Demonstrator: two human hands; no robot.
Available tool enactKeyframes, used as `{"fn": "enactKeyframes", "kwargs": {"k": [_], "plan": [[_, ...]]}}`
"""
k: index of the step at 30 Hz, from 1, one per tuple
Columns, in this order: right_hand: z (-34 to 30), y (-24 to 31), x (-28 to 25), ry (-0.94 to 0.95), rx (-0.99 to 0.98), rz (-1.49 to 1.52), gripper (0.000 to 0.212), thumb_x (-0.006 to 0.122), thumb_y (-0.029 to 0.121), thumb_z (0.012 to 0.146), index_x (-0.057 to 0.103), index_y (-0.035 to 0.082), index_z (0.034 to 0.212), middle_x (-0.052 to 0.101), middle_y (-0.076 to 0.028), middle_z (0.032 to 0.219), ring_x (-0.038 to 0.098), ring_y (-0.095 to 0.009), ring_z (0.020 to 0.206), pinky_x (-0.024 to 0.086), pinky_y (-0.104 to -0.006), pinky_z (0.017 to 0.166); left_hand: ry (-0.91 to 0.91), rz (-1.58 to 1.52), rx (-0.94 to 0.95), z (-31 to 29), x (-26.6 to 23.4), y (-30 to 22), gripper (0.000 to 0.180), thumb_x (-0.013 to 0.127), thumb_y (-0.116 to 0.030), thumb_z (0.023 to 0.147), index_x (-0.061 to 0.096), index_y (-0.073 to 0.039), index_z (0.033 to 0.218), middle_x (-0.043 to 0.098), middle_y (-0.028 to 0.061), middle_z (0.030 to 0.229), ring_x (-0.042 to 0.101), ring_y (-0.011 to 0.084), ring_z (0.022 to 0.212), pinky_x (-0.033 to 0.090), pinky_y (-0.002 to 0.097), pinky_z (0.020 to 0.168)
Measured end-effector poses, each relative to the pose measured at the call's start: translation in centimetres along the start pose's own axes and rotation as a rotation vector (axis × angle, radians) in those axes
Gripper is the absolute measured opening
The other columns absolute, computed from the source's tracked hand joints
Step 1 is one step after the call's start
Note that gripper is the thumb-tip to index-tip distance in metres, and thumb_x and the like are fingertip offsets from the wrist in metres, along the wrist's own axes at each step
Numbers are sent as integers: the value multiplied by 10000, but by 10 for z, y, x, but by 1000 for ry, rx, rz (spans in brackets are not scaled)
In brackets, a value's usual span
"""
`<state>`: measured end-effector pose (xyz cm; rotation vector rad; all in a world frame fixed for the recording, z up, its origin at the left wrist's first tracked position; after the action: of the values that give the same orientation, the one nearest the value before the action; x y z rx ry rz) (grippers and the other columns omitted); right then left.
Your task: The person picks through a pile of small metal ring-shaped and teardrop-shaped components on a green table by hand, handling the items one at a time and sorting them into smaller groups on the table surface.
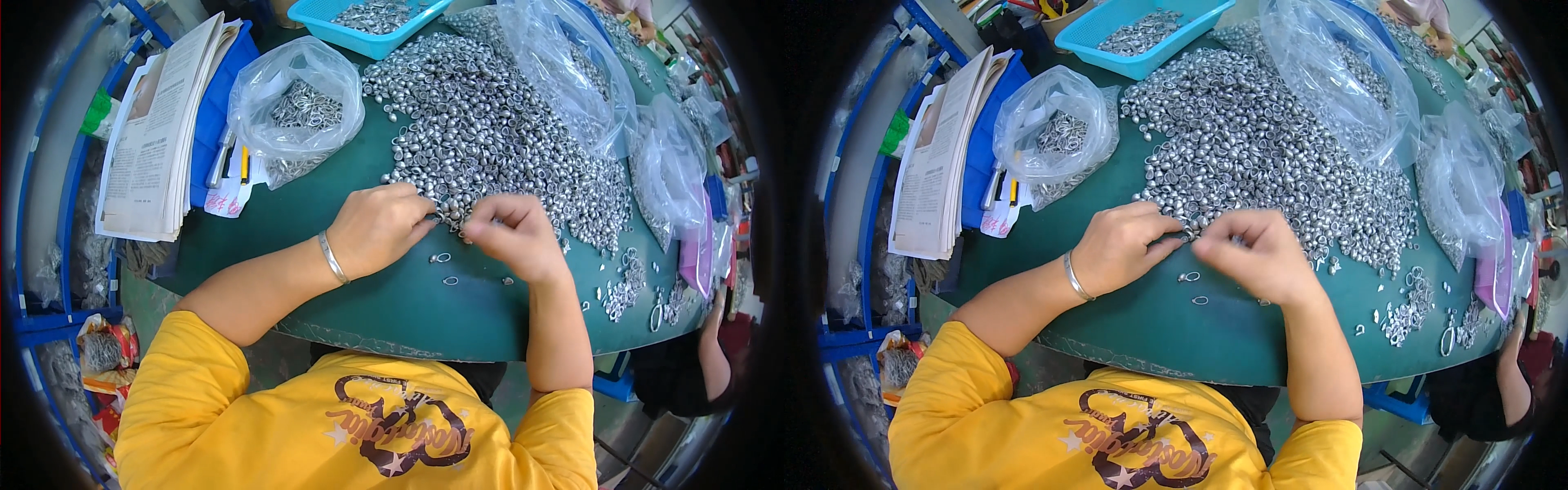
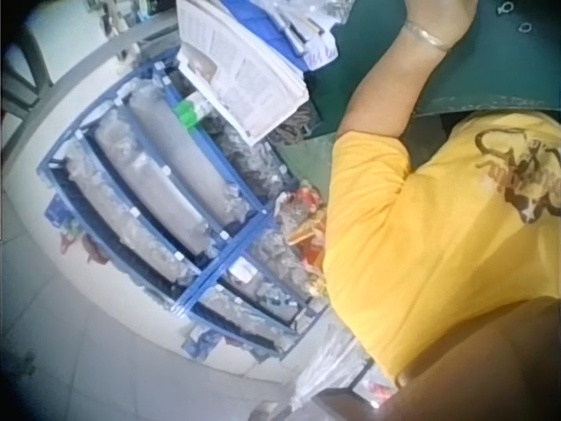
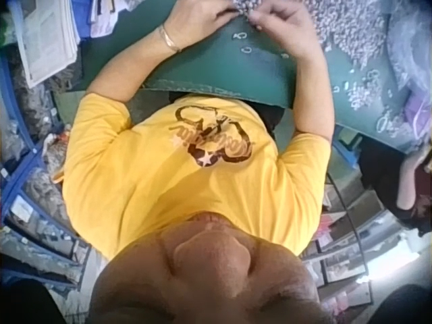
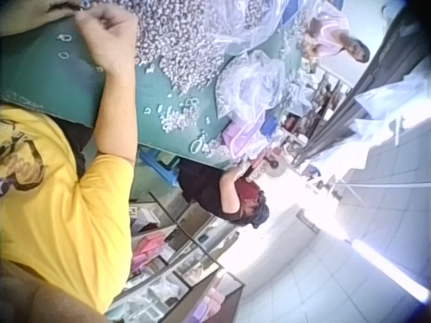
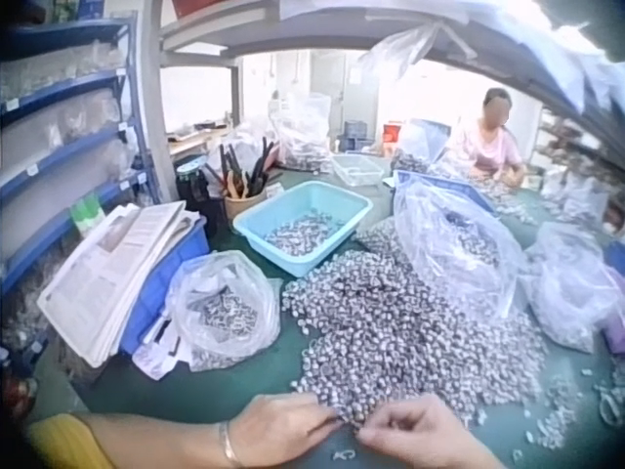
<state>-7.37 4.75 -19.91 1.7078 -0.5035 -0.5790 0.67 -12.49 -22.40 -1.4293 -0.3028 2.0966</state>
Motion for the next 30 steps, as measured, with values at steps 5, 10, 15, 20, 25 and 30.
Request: {"fn": "enactKeyframes", "kwargs": {"k": [5,10,15,20,25,30], "plan": [[-6,-3,33,88,-361,-813,137,698,123,708,661,51,819,633,-122,734,606,-291,651,482,-355,600,-5,28,59,-1,6,-3,137,694,-107,701,653,-81,830,547,57,703,582,241,629,477,334,540],[-1,0,5,-89,-99,66,61,646,78,778,630,21,767,584,10,673,511,-67,569,407,-200,517,-49,-14,44,-1,0,-3,107,690,-109,705,646,-82,799,544,52,696,578,234,620,480,331,538],[-5,6,-20,-156,103,-111,169,631,149,826,671,-10,786,584,4,609,507,-63,558,386,-194,492,-10,32,56,-3,7,-2,91,692,-115,702,638,-79,765,542,53,689,578,232,622,483,332,546],[-11,-7,6,-75,-204,-699,118,617,99,772,666,41,863,644,-161,780,629,-316,707,503,-371,651,-14,36,74,0,7,-3,61,685,-96,720,638,-69,748,541,47,662,566,197,598,468,297,528],[-15,1,-10,-245,-71,-627,120,616,64,763,668,33,866,649,-148,779,641,-295,705,507,-342,652,96,-986,-568,3,-8,3,65,625,-84,810,622,-19,810,530,-20,609,437,61,500,327,193,431],[-17,-4,-10,-163,-237,-727,101,639,83,749,669,49,840,650,-121,772,634,-287,694,505,-347,631,116,-1903,-728,3,-7,25,74,550,-81,802,566,-13,826,519,55,662,388,68,460,284,173,387]]}}
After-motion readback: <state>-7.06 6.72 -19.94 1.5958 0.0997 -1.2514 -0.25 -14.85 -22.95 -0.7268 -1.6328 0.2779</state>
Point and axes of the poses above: each hand's wrist, its own z-axis towards the middle knuckle, its own x-axis out of the palm, y = z × x, the point moved 2 cm from there along z, towards the middle knuckle
